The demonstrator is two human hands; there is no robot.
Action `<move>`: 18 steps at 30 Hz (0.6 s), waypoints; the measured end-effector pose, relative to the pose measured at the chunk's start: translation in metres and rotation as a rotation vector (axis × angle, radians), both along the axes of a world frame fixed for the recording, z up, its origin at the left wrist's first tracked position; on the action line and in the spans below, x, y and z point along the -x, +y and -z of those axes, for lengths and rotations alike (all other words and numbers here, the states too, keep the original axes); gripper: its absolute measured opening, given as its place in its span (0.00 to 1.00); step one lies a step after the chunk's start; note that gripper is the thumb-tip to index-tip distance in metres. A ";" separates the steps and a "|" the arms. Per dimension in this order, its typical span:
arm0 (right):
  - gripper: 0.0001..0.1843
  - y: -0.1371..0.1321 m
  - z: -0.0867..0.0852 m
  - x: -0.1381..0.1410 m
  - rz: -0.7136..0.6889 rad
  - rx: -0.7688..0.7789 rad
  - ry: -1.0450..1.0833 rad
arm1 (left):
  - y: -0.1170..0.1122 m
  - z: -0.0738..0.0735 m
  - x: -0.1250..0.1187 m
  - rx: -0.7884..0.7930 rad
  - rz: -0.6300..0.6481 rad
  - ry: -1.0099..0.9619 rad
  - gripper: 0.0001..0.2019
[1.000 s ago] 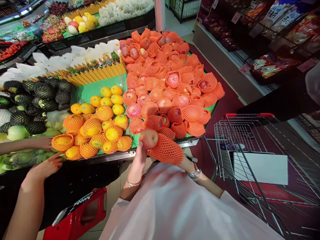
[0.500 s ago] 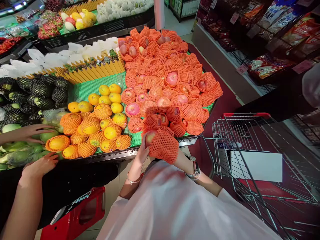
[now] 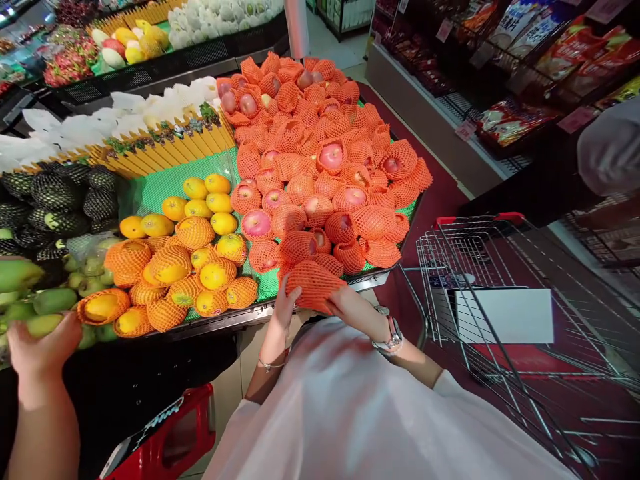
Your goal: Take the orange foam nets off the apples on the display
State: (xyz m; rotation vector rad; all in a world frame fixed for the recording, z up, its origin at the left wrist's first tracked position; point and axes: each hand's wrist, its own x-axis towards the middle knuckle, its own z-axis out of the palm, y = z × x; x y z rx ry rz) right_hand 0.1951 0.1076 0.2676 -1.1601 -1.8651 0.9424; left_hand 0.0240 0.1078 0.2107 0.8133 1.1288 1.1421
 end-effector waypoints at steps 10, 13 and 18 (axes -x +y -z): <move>0.10 0.006 0.029 -0.003 -0.070 0.073 -0.143 | -0.007 0.023 0.010 -0.022 -0.097 0.005 0.30; 0.09 0.009 0.024 -0.001 -0.080 0.009 -0.060 | -0.015 0.025 0.002 0.071 -0.105 -0.158 0.31; 0.11 0.003 0.011 0.008 -0.205 -0.161 0.001 | -0.023 0.006 -0.004 0.137 -0.277 -0.449 0.31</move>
